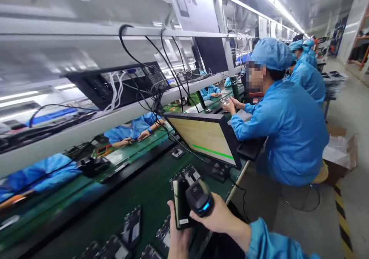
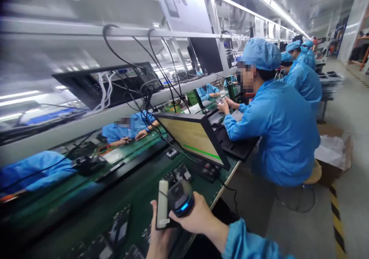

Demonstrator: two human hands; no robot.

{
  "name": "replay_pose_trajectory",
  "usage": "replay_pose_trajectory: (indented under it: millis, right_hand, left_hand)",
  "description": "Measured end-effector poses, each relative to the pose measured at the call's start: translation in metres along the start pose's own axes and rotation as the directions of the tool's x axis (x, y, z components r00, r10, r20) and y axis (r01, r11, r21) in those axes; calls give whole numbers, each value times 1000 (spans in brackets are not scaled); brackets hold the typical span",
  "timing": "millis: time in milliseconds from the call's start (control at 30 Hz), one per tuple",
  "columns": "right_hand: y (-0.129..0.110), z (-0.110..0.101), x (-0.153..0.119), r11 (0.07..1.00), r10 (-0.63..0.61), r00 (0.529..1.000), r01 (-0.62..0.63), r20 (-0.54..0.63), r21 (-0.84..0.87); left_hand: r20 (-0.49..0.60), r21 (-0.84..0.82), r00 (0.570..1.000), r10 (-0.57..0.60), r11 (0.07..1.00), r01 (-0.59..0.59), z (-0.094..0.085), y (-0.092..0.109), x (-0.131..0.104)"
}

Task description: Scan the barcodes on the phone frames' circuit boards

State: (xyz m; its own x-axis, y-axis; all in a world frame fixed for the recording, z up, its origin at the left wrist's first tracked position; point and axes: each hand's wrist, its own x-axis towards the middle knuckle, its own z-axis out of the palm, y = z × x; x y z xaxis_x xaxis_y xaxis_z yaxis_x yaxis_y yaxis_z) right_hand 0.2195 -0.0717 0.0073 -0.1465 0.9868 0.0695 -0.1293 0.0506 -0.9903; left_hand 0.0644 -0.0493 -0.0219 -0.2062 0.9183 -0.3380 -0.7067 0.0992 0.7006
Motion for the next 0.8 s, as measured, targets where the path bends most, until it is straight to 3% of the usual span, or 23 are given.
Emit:
replay_pose_trajectory:
  millis: [67, 167, 267, 367, 467, 600, 700, 800]
  right_hand:
    - [5, 18, 6, 996, 47, 997, -52, -69, -73]
    - [13, 39, 9, 997, 67, 989, -73, -132, -40]
    - [19, 46, 7, 999, -32, 990, 30, -138, -16]
    - [22, 42, 5, 976, -198, 976, 188, -89, -112]
    - [21, 37, 6, 937, -299, 954, 296, 11, -186]
    - [17, 37, 7, 907, -336, 922, 372, 192, -199]
    - [14, 43, 6, 912, -325, 909, 375, 262, -170]
    - [12, 49, 9, 917, -307, 909, 361, 281, -167]
  left_hand:
    - [-63, 142, 997, 39, 989, -30, -5, -3, -4]
    - [-123, 270, 991, 50, 963, -15, -8, -3, -12]
    - [-164, 334, 982, 91, 942, -31, -6, 2, -20]
    - [-118, 410, 976, 181, 904, -119, -4, 12, -27]
    - [-51, 322, 979, 199, 931, -173, -9, 24, -31]
    - [-96, 129, 988, 122, 986, -109, -27, 34, -26]
    - [-121, 71, 977, 177, 983, -170, -39, 38, -20]
    - [-37, 106, 971, 238, 967, -233, -42, 42, -18]
